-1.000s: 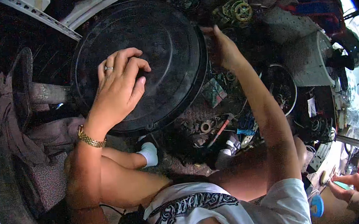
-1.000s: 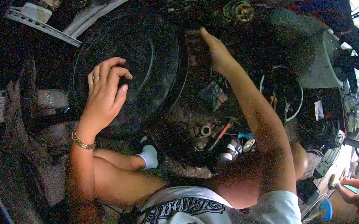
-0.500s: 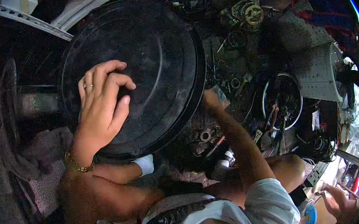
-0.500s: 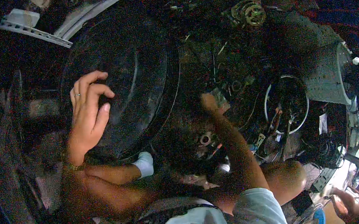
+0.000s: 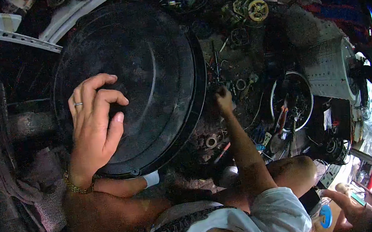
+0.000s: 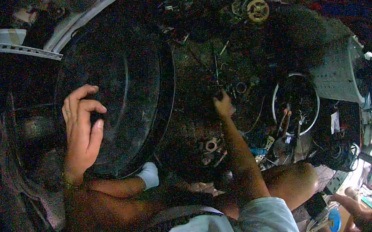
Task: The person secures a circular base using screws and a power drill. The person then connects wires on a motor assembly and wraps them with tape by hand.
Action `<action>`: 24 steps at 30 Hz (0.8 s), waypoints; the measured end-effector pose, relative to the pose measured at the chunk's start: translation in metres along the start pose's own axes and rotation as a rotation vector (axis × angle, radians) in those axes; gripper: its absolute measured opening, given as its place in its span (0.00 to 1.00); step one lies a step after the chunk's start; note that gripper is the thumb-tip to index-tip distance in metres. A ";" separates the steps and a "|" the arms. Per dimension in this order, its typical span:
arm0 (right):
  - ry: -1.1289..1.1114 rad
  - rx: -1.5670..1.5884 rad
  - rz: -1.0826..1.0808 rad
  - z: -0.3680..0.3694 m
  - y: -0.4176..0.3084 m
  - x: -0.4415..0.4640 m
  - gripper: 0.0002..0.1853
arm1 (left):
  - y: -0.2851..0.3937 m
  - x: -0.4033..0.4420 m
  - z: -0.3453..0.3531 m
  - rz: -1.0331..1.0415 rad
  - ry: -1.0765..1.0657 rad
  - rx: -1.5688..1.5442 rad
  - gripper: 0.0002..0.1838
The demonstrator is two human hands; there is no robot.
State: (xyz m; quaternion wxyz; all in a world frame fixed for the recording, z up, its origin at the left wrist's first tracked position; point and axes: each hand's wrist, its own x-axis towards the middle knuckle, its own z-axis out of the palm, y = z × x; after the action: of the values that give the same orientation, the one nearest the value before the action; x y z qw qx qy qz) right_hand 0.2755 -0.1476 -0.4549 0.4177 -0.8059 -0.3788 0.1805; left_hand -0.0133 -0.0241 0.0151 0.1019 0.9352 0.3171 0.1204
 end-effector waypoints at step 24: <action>0.187 -0.093 0.674 -0.087 -0.042 -0.032 0.33 | 0.012 0.010 0.003 0.002 -0.003 -0.005 0.12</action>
State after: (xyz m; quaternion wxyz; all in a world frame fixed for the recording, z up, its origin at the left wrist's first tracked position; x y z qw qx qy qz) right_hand 0.2883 -0.2034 -0.3707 0.3303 -0.9169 -0.0592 0.2161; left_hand 0.0020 -0.0275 0.0174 0.1048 0.9354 0.3158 0.1199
